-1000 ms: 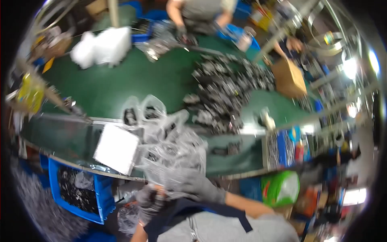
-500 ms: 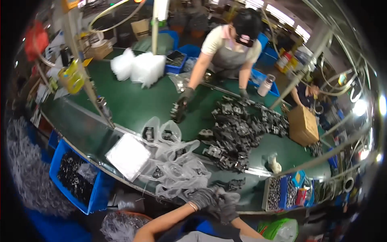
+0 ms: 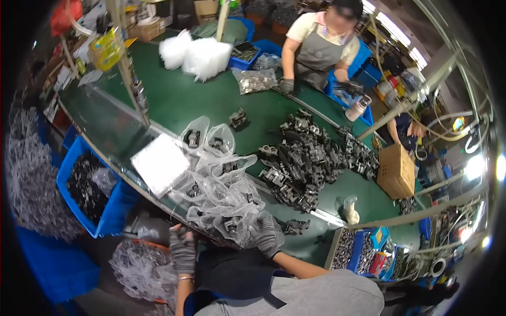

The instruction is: Packaging small metal components into individual plastic bags and then into a larger transport container at an assembly line workstation.

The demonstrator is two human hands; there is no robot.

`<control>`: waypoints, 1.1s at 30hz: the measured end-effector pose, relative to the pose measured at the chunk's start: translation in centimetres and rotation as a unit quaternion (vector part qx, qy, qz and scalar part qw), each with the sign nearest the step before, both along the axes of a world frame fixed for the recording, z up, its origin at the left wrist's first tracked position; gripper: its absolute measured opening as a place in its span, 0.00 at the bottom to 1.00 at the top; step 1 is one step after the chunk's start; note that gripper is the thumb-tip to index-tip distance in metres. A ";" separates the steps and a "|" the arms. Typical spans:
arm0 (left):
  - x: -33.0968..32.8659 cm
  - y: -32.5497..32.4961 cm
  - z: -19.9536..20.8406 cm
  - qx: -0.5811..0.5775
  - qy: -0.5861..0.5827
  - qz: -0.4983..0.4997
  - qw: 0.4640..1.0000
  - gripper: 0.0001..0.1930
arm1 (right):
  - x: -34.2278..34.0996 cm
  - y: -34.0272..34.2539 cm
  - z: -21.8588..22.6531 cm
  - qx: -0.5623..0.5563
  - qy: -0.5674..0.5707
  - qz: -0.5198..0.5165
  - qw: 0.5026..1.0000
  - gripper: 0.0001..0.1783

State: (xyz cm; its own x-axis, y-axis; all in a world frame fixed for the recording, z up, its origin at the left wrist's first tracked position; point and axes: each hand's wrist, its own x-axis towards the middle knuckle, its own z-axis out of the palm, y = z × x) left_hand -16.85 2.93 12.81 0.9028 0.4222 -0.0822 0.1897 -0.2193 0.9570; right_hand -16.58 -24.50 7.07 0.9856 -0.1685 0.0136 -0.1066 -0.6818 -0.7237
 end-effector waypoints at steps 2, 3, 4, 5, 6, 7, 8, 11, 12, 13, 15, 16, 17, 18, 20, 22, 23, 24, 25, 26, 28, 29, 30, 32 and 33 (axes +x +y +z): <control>-0.6 -2.2 -2.6 0.214 -0.057 -0.091 0.971 0.31 | -1.3 0.9 1.0 0.054 0.027 0.005 0.998 0.27; -1.1 -3.5 -2.7 0.198 -0.058 -0.093 0.974 0.34 | -1.8 0.8 2.3 0.057 0.008 0.002 0.998 0.31; -0.3 -5.0 -1.3 0.187 -0.064 -0.092 0.976 0.36 | -1.7 0.7 3.4 0.065 -0.017 0.000 0.998 0.34; -0.1 -5.4 -2.7 0.229 -0.078 -0.104 0.965 0.38 | -2.3 0.5 4.4 0.121 -0.026 -0.017 0.992 0.35; 1.2 -5.7 -3.8 0.274 -0.096 -0.117 0.950 0.39 | -2.5 -0.6 5.0 0.179 -0.039 -0.037 0.982 0.35; 3.2 -6.4 -2.5 0.278 -0.088 -0.101 0.951 0.39 | -2.7 -3.2 2.9 0.227 -0.028 -0.058 0.972 0.39; 5.8 -5.6 -1.1 0.286 -0.086 -0.090 0.950 0.39 | -2.8 -4.7 0.1 0.279 -0.019 -0.085 0.956 0.43; 15.0 1.4 -0.8 0.442 -0.134 0.023 0.887 0.38 | -3.4 -2.9 2.5 0.262 -0.052 -0.029 0.963 0.46; 18.2 2.5 -0.7 0.442 -0.159 0.026 0.882 0.38 | -3.0 -2.8 3.0 0.258 -0.032 -0.025 0.965 0.48; 21.0 3.9 -0.4 0.491 -0.136 0.055 0.859 0.38 | -2.9 -3.0 3.8 0.250 -0.011 -0.025 0.968 0.51; 25.3 4.7 -0.4 0.526 -0.117 0.098 0.837 0.37 | -3.8 -2.8 5.9 0.216 -0.027 -0.039 0.975 0.51; 26.3 4.3 -1.5 0.516 -0.120 0.111 0.841 0.37 | -4.0 -3.2 6.0 0.184 -0.017 -0.045 0.982 0.50; 26.9 4.6 -4.9 0.511 -0.133 0.118 0.841 0.37 | -3.6 -4.7 4.5 0.180 -0.032 -0.043 0.982 0.50; 26.8 6.1 -8.8 0.522 -0.021 0.048 0.851 0.37 | -3.2 -6.1 1.4 0.337 -0.012 -0.081 0.938 0.50; 27.2 8.1 -13.4 0.526 0.102 -0.040 0.844 0.36 | -4.8 -7.2 -4.1 0.615 0.051 -0.174 0.768 0.52; 28.6 6.8 -12.0 0.517 0.197 -0.179 0.813 0.35 | -5.0 -4.2 1.2 0.541 0.028 -0.158 0.825 0.49; 28.7 6.5 -10.8 0.513 0.207 -0.197 0.810 0.35 | -4.4 -2.7 6.0 0.461 0.002 -0.132 0.877 0.47; 28.5 7.2 -9.5 0.491 0.171 -0.171 0.837 0.37 | -5.3 -2.1 8.3 0.376 -0.019 -0.101 0.921 0.44; 29.0 7.0 -7.4 0.472 0.124 -0.133 0.862 0.39 | -5.3 -3.2 7.9 0.374 -0.017 -0.109 0.921 0.44; 28.6 6.9 -7.2 0.472 0.125 -0.147 0.860 0.39 | -5.2 -3.6 6.7 0.209 -0.083 -0.073 0.972 0.43; 25.7 7.4 -7.8 0.378 -0.003 -0.195 0.905 0.43 | -5.5 -4.4 5.8 0.033 -0.123 -0.037 0.991 0.43; 22.6 7.3 -8.6 0.324 -0.056 -0.218 0.919 0.45 | -5.1 -4.6 6.8 -0.108 -0.144 -0.042 0.983 0.48; 19.4 6.7 -8.9 0.317 -0.035 -0.235 0.918 0.45 | -4.9 -4.6 8.0 -0.249 -0.156 -0.041 0.955 0.54; 13.7 5.7 -8.0 0.257 -0.119 -0.256 0.924 0.49 | -4.3 -4.2 10.9 -0.320 -0.135 0.020 0.938 0.57; 12.2 5.6 -7.3 0.228 -0.169 -0.259 0.923 0.51 | -4.1 -4.4 10.2 -0.319 -0.124 0.020 0.939 0.57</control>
